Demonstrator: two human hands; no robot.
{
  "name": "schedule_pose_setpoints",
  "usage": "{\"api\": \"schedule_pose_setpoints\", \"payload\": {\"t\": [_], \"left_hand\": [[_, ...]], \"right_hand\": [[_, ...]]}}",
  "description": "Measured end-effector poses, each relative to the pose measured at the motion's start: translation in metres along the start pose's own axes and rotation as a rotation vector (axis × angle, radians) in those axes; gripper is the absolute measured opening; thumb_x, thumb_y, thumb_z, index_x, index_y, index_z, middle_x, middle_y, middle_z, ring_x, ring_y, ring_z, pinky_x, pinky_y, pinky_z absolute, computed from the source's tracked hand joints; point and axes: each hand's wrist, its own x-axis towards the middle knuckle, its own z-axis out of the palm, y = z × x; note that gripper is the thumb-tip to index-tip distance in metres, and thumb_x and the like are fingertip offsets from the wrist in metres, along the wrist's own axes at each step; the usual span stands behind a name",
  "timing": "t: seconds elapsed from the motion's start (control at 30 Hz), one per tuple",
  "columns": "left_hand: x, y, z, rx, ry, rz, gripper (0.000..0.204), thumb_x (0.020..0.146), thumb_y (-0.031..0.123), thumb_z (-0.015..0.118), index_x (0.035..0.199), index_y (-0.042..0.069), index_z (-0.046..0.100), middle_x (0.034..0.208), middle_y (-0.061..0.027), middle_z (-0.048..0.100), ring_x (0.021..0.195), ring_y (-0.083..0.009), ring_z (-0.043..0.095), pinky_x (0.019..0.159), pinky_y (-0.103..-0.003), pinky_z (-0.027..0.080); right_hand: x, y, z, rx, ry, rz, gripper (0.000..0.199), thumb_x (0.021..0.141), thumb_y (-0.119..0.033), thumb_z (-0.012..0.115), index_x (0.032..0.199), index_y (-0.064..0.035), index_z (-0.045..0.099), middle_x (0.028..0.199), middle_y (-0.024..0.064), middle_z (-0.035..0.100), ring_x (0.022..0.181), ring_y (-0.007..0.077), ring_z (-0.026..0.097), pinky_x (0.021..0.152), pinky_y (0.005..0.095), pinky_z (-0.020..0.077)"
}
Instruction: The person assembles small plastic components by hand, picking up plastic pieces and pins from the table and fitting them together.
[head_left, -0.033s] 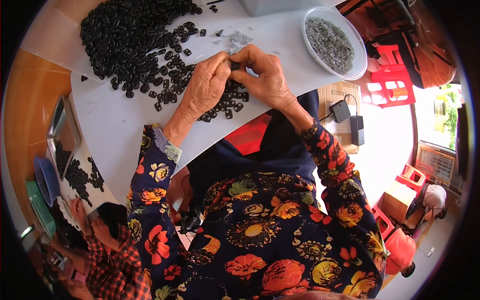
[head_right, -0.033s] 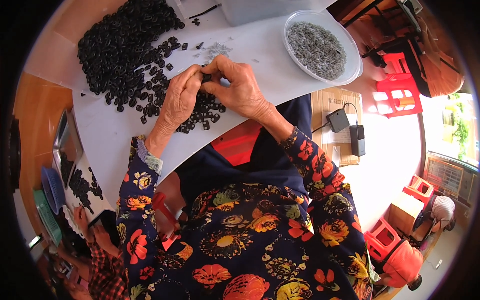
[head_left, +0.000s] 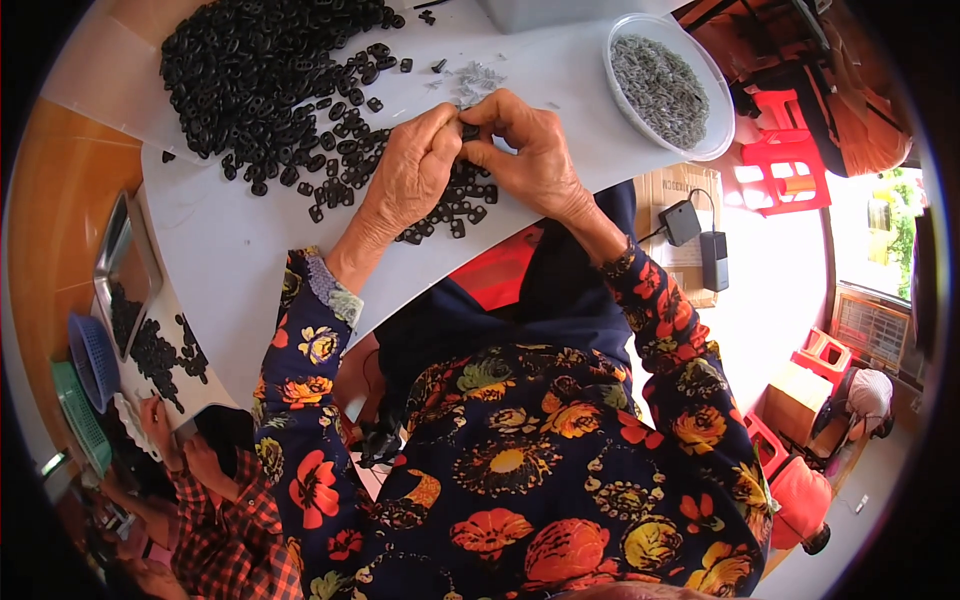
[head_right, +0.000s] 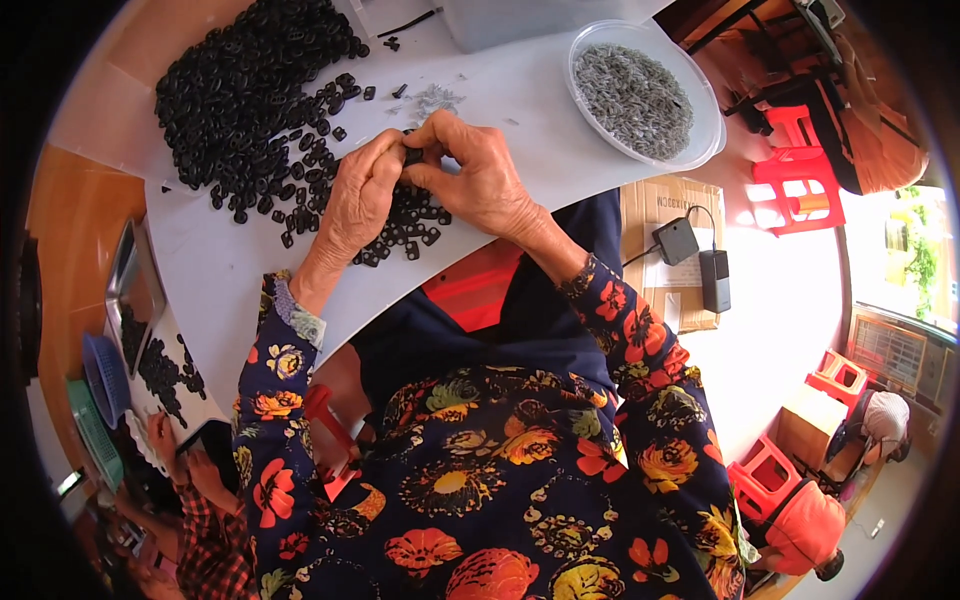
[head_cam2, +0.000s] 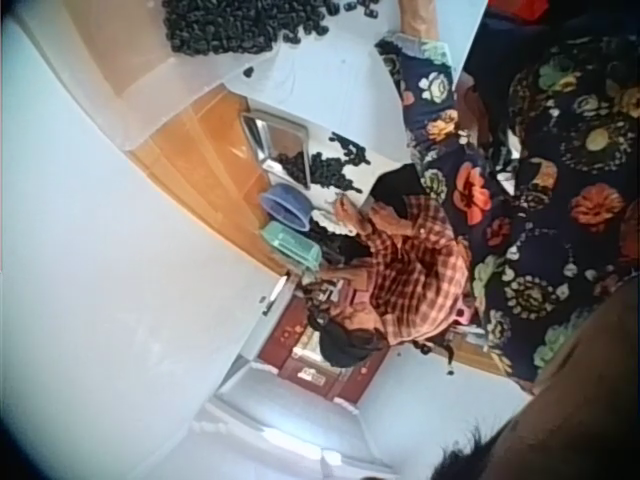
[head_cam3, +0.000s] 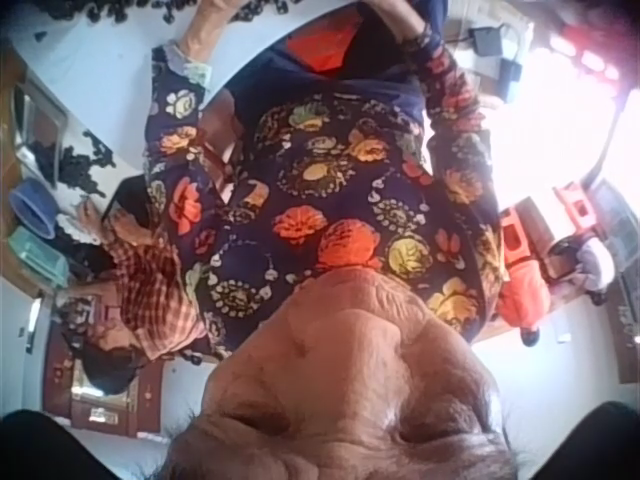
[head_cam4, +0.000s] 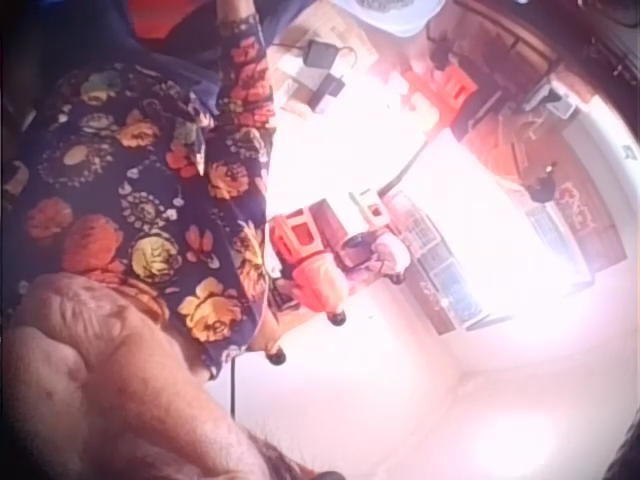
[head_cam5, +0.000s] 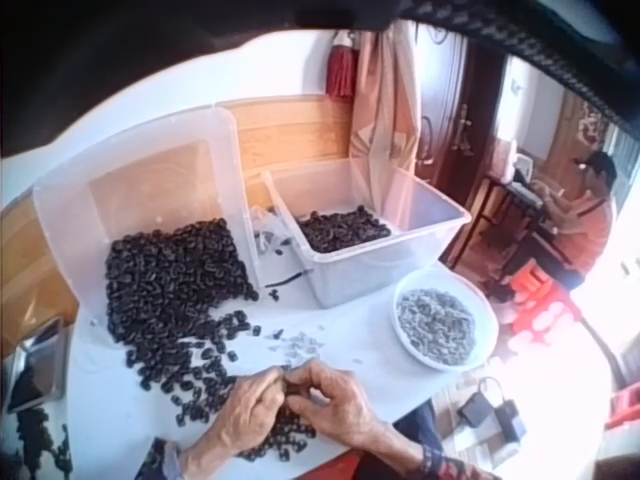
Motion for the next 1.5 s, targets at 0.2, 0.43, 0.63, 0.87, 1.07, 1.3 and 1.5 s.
{"api": "schedule_pose_setpoints", "payload": {"t": [0.2,0.43,0.63,0.87,1.07,1.3,1.5], "left_hand": [[-0.002,-0.001,0.001,-0.012,-0.014,0.029,0.02,0.093,0.016,0.043,0.085,-0.002,0.044,0.064,-0.0132,0.041,0.058,-0.0194,0.037,0.056,-0.033,0.039],[-0.004,0.005,-0.003,-0.041,-0.007,-0.037,0.021,0.094,0.017,0.044,0.085,-0.002,0.045,0.063,-0.012,0.039,0.06,-0.0171,0.034,0.056,-0.032,0.038],[-0.006,0.006,-0.005,-0.038,-0.001,-0.032,0.022,0.094,0.017,0.045,0.084,-0.002,0.043,0.063,-0.0124,0.038,0.059,-0.0178,0.033,0.055,-0.033,0.037],[-0.006,0.011,-0.006,-0.044,-0.01,-0.023,0.023,0.095,0.018,0.044,0.085,-0.002,0.045,0.064,-0.0121,0.04,0.06,-0.0171,0.035,0.055,-0.032,0.038],[-0.009,0.003,-0.012,-0.196,0.065,0.01,0.031,0.096,0.022,0.043,0.082,-0.004,0.05,0.065,-0.0053,0.05,0.062,-0.0127,0.045,0.065,-0.026,0.042],[-0.02,-0.001,-0.015,-0.157,-0.009,-0.036,0.032,0.096,0.022,0.042,0.079,-0.004,0.051,0.063,-0.0051,0.05,0.06,-0.0129,0.046,0.062,-0.027,0.042],[-0.019,-0.001,-0.019,-0.212,0.07,-0.031,0.032,0.097,0.025,0.045,0.08,-0.002,0.051,0.063,-0.0043,0.05,0.06,-0.0115,0.045,0.061,-0.026,0.041]], "right_hand": [[-0.001,-0.002,-0.001,-0.045,0.019,-0.034,0.022,0.072,0.0,0.072,0.089,0.0017,0.058,0.068,0.0075,0.058,0.062,0.0131,0.056,0.061,0.0279,0.048],[0.0,-0.006,0.0,0.039,0.006,-0.018,0.025,0.07,-0.001,0.075,0.09,0.001,0.06,0.07,0.0062,0.06,0.063,0.0123,0.056,0.062,0.0274,0.0481],[-0.001,-0.005,0.001,0.056,0.005,0.01,0.024,0.071,-0.001,0.075,0.09,0.001,0.06,0.071,0.0055,0.06,0.064,0.0111,0.055,0.062,0.0268,0.0477],[-0.002,-0.013,0.0,0.017,0.017,0.022,0.022,0.071,-0.001,0.075,0.089,0.0005,0.061,0.073,0.0058,0.062,0.066,0.0101,0.057,0.063,0.0261,0.0482],[0.048,-0.054,-0.036,-0.244,0.227,-0.254,0.021,0.075,-0.005,0.075,0.092,-0.0013,0.063,0.073,0.0048,0.064,0.066,0.0085,0.059,0.065,0.024,0.0492],[0.143,-0.048,-0.07,-0.02,0.322,-1.141,0.017,0.093,-0.006,0.054,0.107,0.0029,0.052,0.074,0.0028,0.056,0.054,0.0045,0.046,0.05,0.0179,0.0375],[0.11,-0.011,0.001,-0.569,-0.258,-0.371,0.015,0.078,-0.007,0.065,0.09,0.0015,0.063,0.084,0.0137,0.064,0.07,0.0263,0.063,0.066,0.0346,0.05]]}}
